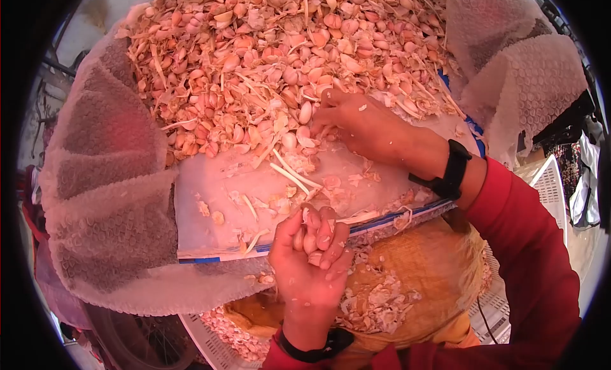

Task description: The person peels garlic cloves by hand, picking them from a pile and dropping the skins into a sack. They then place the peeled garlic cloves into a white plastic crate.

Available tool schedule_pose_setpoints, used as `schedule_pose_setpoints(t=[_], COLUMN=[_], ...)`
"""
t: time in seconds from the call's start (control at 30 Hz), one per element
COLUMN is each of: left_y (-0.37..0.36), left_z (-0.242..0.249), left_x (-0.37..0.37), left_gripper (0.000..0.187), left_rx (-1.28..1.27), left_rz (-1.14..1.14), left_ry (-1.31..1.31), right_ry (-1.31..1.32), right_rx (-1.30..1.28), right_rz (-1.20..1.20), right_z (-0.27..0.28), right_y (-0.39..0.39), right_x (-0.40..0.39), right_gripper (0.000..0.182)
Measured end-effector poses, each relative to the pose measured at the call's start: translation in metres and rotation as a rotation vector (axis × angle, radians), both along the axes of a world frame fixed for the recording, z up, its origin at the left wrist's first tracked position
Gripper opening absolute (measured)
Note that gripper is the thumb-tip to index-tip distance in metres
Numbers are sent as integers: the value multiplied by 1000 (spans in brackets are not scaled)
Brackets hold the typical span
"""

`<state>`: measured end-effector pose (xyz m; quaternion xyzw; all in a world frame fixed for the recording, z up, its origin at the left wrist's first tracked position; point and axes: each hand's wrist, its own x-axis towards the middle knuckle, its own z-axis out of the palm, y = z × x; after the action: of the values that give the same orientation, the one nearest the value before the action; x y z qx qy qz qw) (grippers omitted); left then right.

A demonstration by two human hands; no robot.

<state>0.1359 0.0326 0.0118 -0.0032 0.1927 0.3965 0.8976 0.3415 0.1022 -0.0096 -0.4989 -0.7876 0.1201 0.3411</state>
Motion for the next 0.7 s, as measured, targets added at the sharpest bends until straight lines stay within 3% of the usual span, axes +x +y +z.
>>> schedule_pose_setpoints(t=[0.13,0.3,0.37,0.47,0.53,0.63,0.7], left_y=[-1,-3,-3,0,-1,3,5], left_z=[-8,-2,1,13,0,-13,-16], left_x=[-3,-1,3,5,-3,-11,-11], left_gripper=[22,22,23,24,24,24,24], left_rx=[-44,-104,-145,-181,-104,-62,-67], left_rz=[15,49,86,113,60,30,30], left_ry=[23,176,279,326,174,11,-36], right_ry=[-195,391,392,358,306,244,-18], right_rx=[67,-313,-249,-112,-43,-24,-9], right_rz=[-77,50,203,91,-15,48,75], right_z=[-7,19,32,29,10,-7,-4], right_y=[-3,-33,-60,-57,-19,20,25], right_x=[-7,-20,-45,-50,-28,-22,-24], right_gripper=[22,10,10,14,16,9,18])
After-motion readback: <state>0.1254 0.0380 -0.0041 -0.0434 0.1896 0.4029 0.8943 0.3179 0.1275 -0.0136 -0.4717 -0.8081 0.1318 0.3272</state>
